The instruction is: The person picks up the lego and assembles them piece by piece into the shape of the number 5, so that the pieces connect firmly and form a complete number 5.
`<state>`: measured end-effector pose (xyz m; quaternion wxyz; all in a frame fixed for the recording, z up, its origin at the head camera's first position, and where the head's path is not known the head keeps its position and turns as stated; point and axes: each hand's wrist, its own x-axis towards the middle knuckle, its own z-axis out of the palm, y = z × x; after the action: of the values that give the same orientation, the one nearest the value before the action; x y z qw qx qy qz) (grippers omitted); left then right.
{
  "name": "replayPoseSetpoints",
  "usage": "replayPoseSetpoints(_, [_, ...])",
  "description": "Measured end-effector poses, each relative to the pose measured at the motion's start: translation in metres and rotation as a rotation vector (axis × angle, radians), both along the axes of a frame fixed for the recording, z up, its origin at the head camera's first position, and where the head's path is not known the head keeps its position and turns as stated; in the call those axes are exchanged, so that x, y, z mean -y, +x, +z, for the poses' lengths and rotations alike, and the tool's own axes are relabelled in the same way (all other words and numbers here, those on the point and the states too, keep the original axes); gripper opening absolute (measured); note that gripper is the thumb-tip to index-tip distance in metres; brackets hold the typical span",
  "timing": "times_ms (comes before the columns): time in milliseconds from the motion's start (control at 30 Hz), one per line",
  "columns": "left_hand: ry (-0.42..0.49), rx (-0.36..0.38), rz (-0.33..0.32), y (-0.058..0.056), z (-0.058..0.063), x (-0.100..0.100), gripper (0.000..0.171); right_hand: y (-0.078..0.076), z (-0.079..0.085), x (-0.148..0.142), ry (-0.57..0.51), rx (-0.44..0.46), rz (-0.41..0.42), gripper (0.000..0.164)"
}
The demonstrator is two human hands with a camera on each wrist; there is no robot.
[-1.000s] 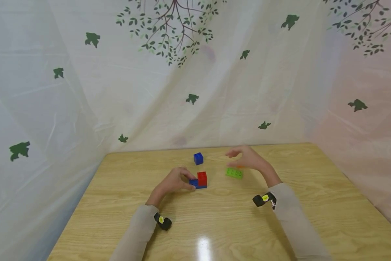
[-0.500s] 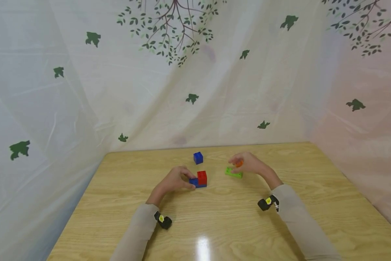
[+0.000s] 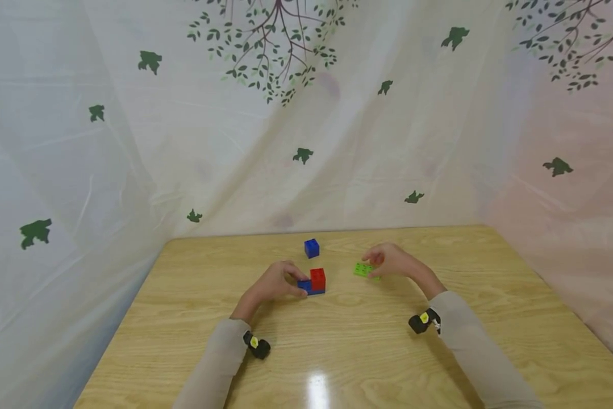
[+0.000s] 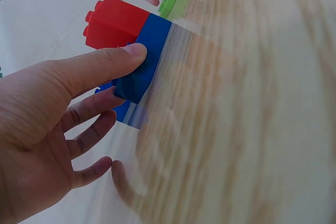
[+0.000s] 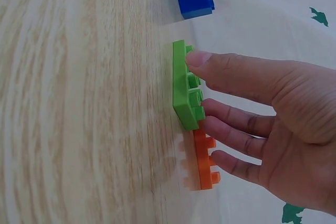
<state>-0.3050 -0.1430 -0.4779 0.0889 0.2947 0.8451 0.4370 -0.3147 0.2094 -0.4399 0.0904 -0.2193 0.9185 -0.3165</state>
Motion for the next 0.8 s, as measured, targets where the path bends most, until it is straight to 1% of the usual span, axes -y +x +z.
replayPoseSetpoints(200, [-0.006, 0.012, 0.012, -0.001, 0.003, 0.0, 0.03, -0.003, -0.004, -0.001, -0.016, -0.003, 0.022, 0.042])
replayPoseSetpoints(400, [-0.01, 0.032, 0.017, -0.001, 0.003, 0.0, 0.029, -0.004, -0.008, 0.0, -0.014, 0.004, 0.032, 0.04])
replayPoseSetpoints(500, [-0.013, 0.028, 0.012, -0.001, 0.001, 0.0, 0.029, -0.004, -0.008, 0.002, -0.013, 0.003, 0.035, 0.038])
replayPoseSetpoints(800, [-0.009, 0.026, 0.006, -0.001, -0.001, 0.001, 0.029, -0.002, -0.007, 0.01, 0.006, 0.046, -0.012, 0.039])
